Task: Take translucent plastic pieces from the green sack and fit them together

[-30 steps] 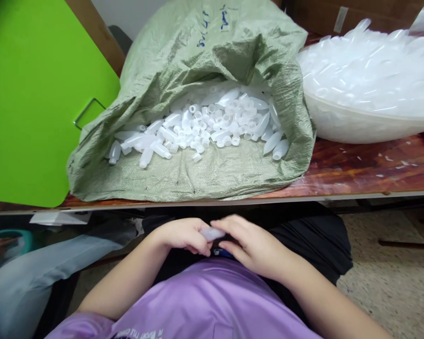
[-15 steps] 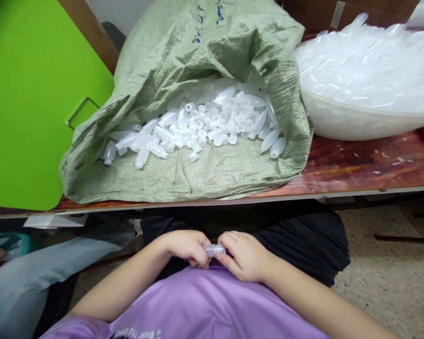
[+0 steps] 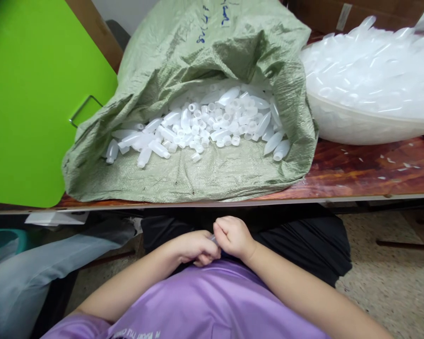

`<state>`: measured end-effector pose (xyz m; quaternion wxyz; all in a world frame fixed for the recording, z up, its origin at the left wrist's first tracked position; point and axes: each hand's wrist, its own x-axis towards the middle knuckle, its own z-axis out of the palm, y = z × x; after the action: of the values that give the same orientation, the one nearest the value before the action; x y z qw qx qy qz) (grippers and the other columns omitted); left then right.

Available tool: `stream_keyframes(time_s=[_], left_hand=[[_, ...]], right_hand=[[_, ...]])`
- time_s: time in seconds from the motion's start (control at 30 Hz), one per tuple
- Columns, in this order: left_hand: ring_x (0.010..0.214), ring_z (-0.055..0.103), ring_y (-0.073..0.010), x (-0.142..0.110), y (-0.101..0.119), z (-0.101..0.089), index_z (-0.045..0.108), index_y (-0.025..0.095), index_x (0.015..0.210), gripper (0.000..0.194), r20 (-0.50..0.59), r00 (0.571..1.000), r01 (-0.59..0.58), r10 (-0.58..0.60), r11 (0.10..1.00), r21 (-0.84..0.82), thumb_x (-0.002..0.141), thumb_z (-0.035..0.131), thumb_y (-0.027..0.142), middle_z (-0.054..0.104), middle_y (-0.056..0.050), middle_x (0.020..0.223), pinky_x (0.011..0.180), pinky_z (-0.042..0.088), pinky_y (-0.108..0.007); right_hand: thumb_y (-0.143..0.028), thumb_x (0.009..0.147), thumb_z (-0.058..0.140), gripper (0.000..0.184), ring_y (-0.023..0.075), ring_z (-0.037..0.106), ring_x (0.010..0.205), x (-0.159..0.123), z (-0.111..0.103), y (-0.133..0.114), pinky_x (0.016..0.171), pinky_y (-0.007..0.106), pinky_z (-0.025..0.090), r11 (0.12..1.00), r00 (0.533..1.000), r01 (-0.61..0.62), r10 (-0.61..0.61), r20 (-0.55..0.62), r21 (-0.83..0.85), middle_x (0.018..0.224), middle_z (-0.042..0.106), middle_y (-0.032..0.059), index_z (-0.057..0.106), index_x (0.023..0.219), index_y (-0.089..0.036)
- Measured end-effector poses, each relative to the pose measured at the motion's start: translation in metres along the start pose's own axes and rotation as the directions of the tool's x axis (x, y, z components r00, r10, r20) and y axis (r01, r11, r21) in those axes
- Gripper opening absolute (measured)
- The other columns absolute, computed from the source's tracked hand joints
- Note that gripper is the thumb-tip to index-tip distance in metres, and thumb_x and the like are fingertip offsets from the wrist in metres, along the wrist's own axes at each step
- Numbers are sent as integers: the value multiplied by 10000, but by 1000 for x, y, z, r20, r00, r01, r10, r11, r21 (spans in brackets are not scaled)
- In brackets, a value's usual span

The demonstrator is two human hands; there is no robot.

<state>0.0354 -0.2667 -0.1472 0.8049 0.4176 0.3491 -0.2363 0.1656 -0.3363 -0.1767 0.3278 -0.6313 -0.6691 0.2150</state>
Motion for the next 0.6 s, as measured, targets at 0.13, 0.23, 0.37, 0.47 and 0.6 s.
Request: stream_keyframes(time_s=[0.13, 0.23, 0.37, 0.47, 0.6], left_hand=[[312, 255, -37, 22, -1, 0, 405, 182, 503, 259, -273, 955, -133, 115, 990, -47, 540, 654, 242, 334, 92, 365, 319, 232, -191], [453, 478, -68, 32, 1, -5, 563, 139, 734, 298, -383, 901, -274, 201, 951, -145, 487, 724, 181, 534, 40, 556, 469, 415, -205], [808, 614, -145, 17, 7, -11, 532, 150, 1122, 571, -463, 834, -370, 299, 927, -67, 572, 686, 130, 633, -95, 1009, 660, 463, -227], [964, 601, -190, -24, 21, -12, 533, 143, 1177, 498, -236, 904, -301, 357, 922, 242, 693, 631, 200, 612, -135, 1132, 768, 467, -268], [823, 625, -162, -91, 58, -25, 639, 182, 999, 275, -101, 834, -348, 542, 659, 667, 832, 490, 342, 686, -52, 893, 777, 471, -285]], right_hand=[[-321, 921, 262, 352, 175, 591, 696, 2, 6, 25, 628, 273, 438, 975, 975, -222, 222, -2, -21, 727, 609, 53, 566, 786, -206], [-310, 914, 290, 321, 223, 595, 897, 4, -4, 39, 765, 330, 440, 940, 939, -336, 339, 53, -53, 895, 639, 91, 596, 929, -216], [-312, 848, 465, 200, 189, 620, 721, 1, -40, 23, 660, 286, 468, 934, 889, -353, 353, 291, -53, 809, 660, 50, 640, 854, -217], [-268, 853, 476, 171, 134, 605, 715, 7, -78, -11, 661, 234, 466, 983, 848, -158, 88, 522, 90, 825, 648, 13, 642, 844, -227], [-253, 871, 457, 170, 154, 584, 772, 52, -114, -43, 708, 262, 457, 998, 985, 36, -27, 171, -51, 814, 625, 37, 617, 901, -201]])
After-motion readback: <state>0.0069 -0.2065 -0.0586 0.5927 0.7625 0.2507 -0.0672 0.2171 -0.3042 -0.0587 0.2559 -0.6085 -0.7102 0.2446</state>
